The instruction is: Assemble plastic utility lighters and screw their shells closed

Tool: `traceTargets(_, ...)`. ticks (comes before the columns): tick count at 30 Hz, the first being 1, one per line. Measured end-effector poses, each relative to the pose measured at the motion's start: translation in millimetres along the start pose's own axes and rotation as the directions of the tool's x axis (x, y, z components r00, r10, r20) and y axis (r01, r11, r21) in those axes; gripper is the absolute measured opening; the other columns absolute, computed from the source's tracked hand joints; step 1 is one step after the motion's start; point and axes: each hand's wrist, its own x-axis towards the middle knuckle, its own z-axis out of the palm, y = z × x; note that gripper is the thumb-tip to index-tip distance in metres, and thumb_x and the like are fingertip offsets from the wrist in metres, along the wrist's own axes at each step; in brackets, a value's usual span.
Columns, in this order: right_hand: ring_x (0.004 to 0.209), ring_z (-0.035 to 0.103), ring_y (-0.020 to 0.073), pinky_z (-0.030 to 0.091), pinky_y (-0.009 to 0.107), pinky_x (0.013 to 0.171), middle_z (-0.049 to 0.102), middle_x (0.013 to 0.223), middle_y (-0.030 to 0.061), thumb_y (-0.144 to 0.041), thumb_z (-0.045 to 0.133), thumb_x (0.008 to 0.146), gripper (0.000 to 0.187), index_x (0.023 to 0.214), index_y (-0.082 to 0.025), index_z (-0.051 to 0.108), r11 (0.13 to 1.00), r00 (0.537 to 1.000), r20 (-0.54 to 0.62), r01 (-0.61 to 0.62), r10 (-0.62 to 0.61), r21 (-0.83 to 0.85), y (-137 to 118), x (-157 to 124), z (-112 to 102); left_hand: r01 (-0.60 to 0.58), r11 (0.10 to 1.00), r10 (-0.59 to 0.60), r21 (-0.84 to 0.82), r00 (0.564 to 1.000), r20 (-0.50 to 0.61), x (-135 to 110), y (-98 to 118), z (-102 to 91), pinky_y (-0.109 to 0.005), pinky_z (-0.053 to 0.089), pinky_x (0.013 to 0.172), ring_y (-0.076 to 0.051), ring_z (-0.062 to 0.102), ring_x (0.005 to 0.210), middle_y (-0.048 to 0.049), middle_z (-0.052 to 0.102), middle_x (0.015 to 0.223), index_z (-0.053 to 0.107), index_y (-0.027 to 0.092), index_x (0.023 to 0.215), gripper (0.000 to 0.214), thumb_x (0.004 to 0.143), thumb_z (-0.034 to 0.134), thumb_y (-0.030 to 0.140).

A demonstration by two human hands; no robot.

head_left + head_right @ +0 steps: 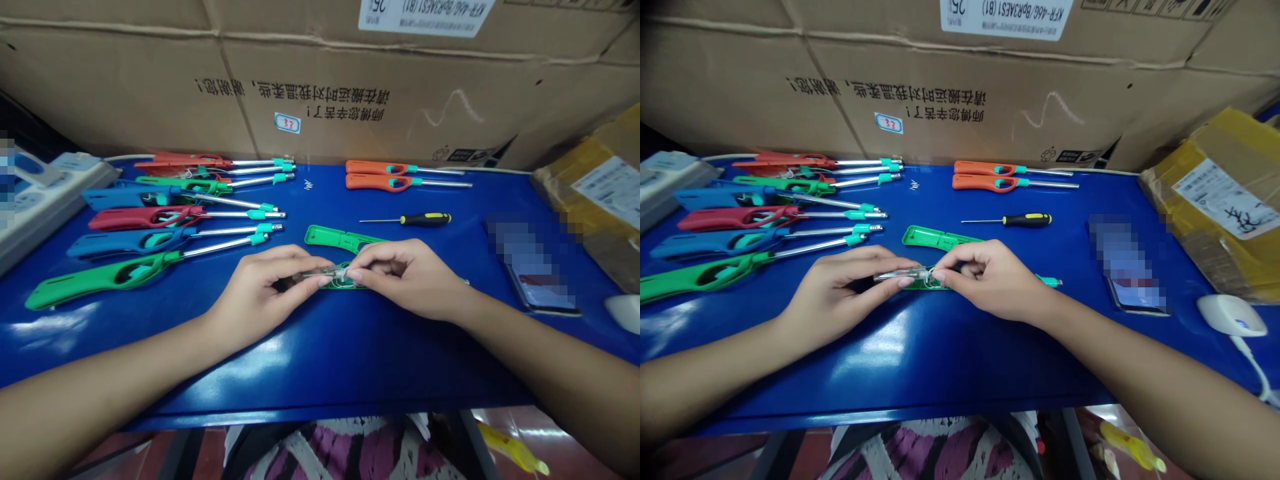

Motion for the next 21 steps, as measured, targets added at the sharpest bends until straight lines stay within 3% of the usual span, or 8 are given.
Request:
traceTargets(4,0.051,0.039,0.0073,0.031,0.024,0.047,0.054,0.068,-0.0035,-0.031,0.066,0.091,0.015,0.092,-0.018,0.073,0.964,0.99,0.007,0.136,-0.138,-0.226,-3,-3,-5,-0.019,1.0,0.019,0.021,1.0,0.009,2,1,-1.7,-0.022,0.057,0.071,-0.014,0.072,0.083,-0.005,0.077,0.097,0.078,0.019,0.107,0.016,0.095,0.068,0.024)
traceTargets(7,0.069,0.056,0.0114,0.042,0.026,0.06,0.065,0.104,0.004,-0.031,0.07,0.09,0.023,0.111,-0.021,0.069,0.808,0.963,0.096,0.265,-0.253,-0.525,-2,-6,-9,-0.044,0.998,0.044,0.049,0.999,0.004,4,0,-5.5,-0.023,0.057,0.075,-0.015,0.07,0.084,-0.0049,0.075,0.097,0.078,0.02,0.108,0.018,0.095,0.068,0.025)
traceTargets(9,0.084,0.062,0.016,0.046,0.028,0.066,0.064,0.119,0.0066,-0.036,0.069,0.093,0.032,0.122,-0.022,0.065,0.699,0.955,0.167,0.293,-0.244,-0.652,-1,-7,-11,-0.062,0.996,0.06,0.068,0.998,0.03,5,-1,-8.8,-0.023,0.056,0.077,-0.014,0.069,0.085,-0.0053,0.073,0.098,0.078,0.019,0.11,0.019,0.095,0.067,0.026)
traceTargets(16,0.082,0.065,0.018,0.044,0.031,0.062,0.065,0.121,0.0066,-0.039,0.063,0.096,0.032,0.122,-0.02,0.063,0.548,0.947,0.208,0.311,-0.243,-0.776,0,-8,-18,-0.178,0.978,0.157,0.111,0.971,0.178,8,-9,-15.0,-0.026,0.054,0.08,-0.015,0.067,0.087,-0.0068,0.07,0.097,0.076,0.016,0.112,0.021,0.096,0.064,0.021)
traceTargets(21,0.082,0.065,0.0186,0.043,0.031,0.061,0.065,0.119,0.0075,-0.039,0.061,0.096,0.031,0.121,-0.02,0.063,0.524,0.939,0.232,0.336,-0.256,-0.783,-2,-9,-20,-0.217,0.962,0.176,0.166,0.957,0.23,9,-12,-14.0,-0.032,0.052,0.081,-0.019,0.065,0.088,-0.0073,0.073,0.097,0.074,0.017,0.114,0.021,0.097,0.062,0.022)
